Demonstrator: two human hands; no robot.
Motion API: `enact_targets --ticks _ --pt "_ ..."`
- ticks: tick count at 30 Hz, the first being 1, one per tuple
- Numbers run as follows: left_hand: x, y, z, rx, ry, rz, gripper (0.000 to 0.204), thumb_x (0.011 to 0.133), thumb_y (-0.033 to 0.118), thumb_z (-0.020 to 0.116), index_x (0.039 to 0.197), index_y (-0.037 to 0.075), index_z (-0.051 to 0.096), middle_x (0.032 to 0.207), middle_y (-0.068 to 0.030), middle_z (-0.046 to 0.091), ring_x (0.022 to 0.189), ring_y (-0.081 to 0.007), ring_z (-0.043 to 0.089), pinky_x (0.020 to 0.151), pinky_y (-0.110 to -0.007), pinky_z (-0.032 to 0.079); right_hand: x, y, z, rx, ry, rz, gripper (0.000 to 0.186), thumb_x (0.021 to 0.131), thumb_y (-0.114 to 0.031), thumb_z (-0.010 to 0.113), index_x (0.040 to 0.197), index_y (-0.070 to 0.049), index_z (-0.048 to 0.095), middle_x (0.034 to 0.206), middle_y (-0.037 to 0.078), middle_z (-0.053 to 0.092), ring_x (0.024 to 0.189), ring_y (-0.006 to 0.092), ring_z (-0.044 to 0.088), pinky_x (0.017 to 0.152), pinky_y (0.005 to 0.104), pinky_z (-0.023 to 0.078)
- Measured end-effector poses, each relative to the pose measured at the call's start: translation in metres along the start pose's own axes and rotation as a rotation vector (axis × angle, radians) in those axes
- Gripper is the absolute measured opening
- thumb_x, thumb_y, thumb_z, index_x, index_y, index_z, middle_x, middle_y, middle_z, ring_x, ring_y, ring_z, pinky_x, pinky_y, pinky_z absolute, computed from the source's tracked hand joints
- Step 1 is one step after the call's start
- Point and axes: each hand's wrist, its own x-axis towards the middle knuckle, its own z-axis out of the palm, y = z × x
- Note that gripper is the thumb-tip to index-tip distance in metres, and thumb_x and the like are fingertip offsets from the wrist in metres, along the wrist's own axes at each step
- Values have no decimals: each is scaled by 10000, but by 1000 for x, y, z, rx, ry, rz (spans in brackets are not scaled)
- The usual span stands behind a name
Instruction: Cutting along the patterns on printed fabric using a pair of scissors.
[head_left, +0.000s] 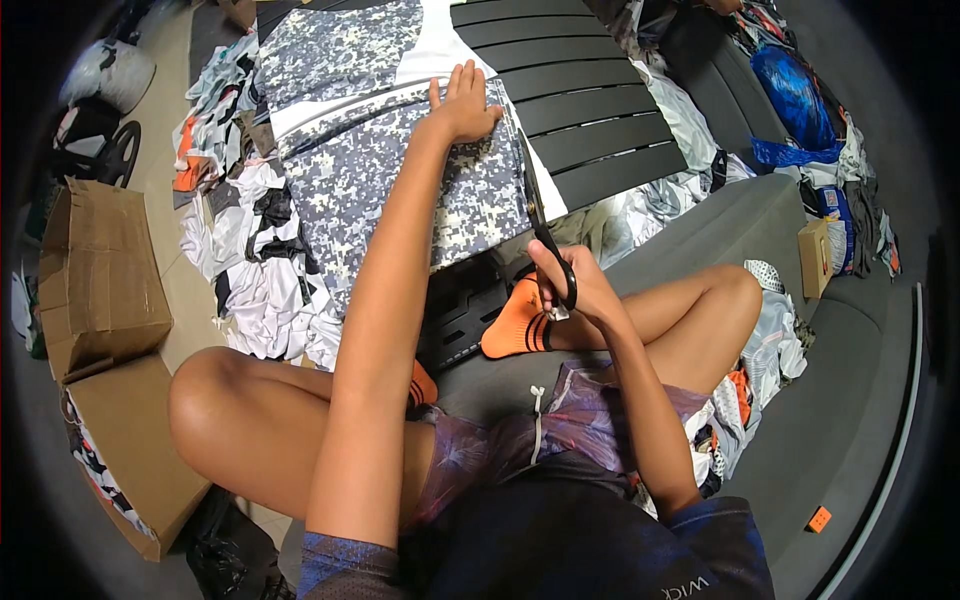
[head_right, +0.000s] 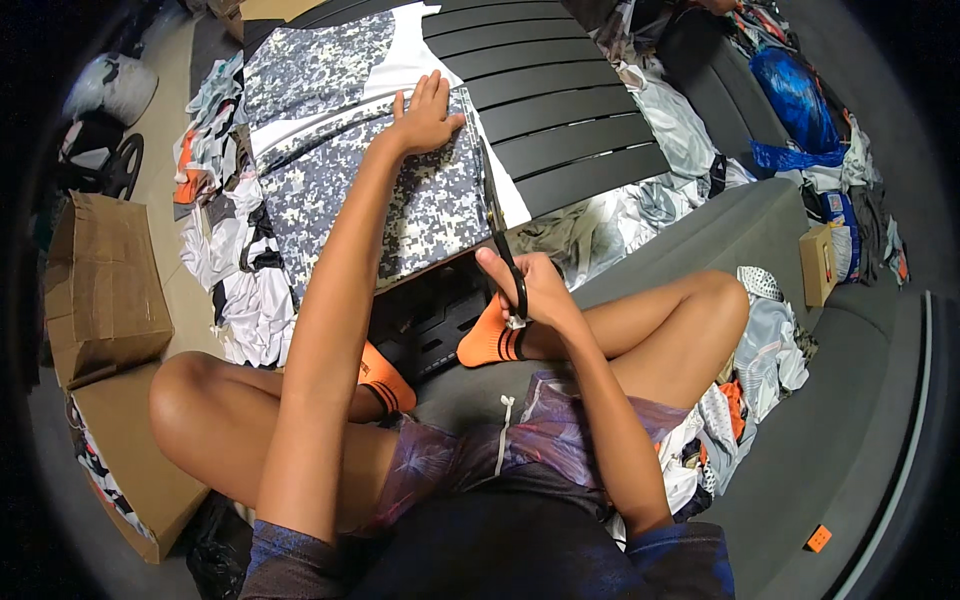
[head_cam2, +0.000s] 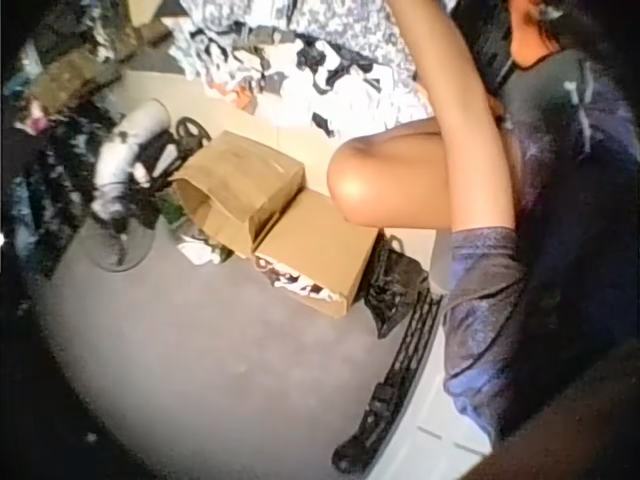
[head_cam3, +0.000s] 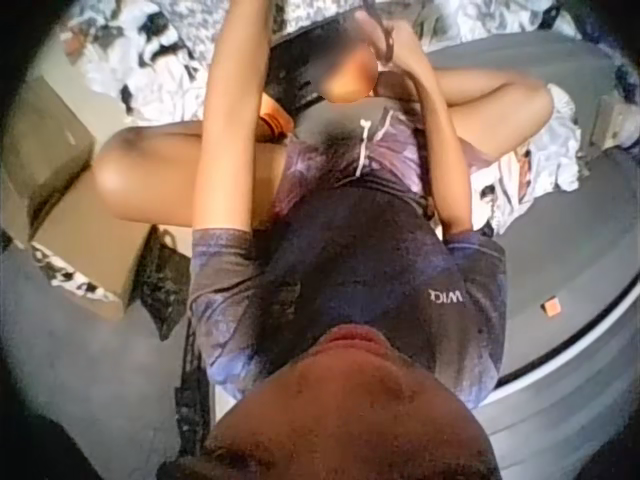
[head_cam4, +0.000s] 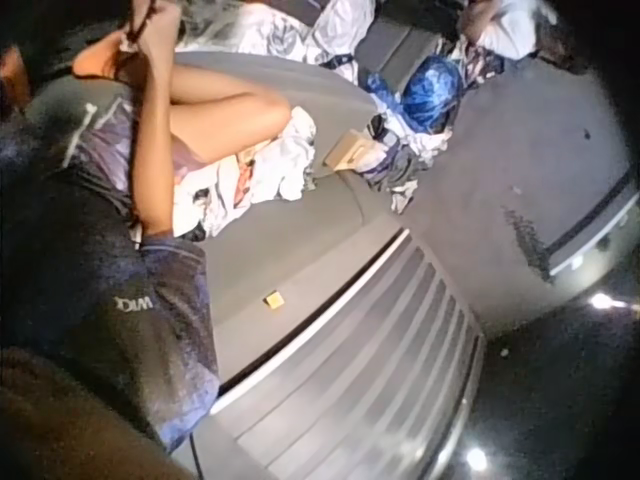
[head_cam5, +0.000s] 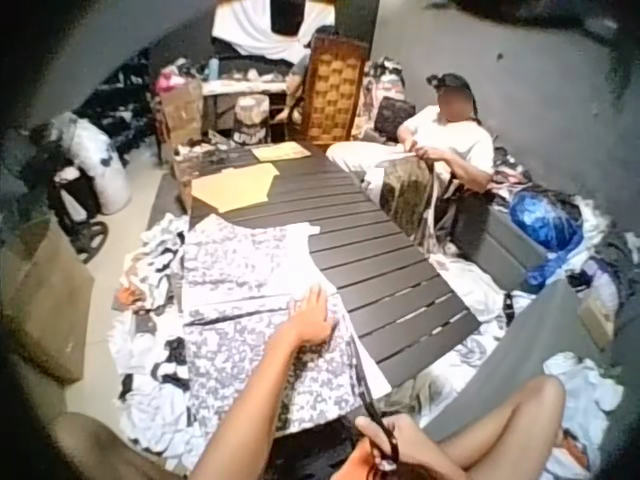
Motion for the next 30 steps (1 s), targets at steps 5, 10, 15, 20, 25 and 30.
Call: enact_targets --ticks 5,10,15,20,25,30 --pt "-4 6 -4 -35 -32 13 884 911 526 467 1520 12 83 1606 -143 -12 1486 -256 -52 1154 -541 -59 10 -1 -1 -28 46 46 658 911 -589 539 531 -53 508 471 28 502 418 99 512 424 240 384" --pt "-8 9 -6 37 -33 -7 906 901 537 486 1520 12 83 1606 -142 -9 1486 -257 -51 1153 -544 -61 14 -3 1 -38 85 -5 662 897 -599 554 521 -56 507 462 27 494 412 101 512 422 238 383" --pt "-8 9 -5 41 -10 -1 930 883 559 504 1519 14 99 1606 -141 12 1487 -258 -29 1155 -539 -42 14 -3 0 -74 104 10 662 887 -601 567 512 -59 504 458 27 491 405 105 506 412 248 380" --pt "-8 7 -2 61 27 -1 937 866 577 510 1518 23 129 1605 -141 49 1489 -255 12 1159 -527 -4 12 -8 1 -78 112 1 662 878 -608 576 514 -60 505 459 28 493 400 109 500 401 260 382" --pt "-8 9 -3 61 24 -8 936 868 575 510 1518 22 127 1605 -142 51 1488 -255 10 1159 -528 0 9 -12 3 -108 122 -20 655 884 -604 571 523 -61 504 461 26 495 400 108 501 400 264 389" --pt "-8 9 -3 60 1 -16 936 869 578 506 1519 23 123 1605 -142 47 1488 -253 5 1158 -531 -2 9 -5 1 -97 84 -9 650 900 -586 559 524 -60 491 462 23 491 401 110 499 411 258 396"
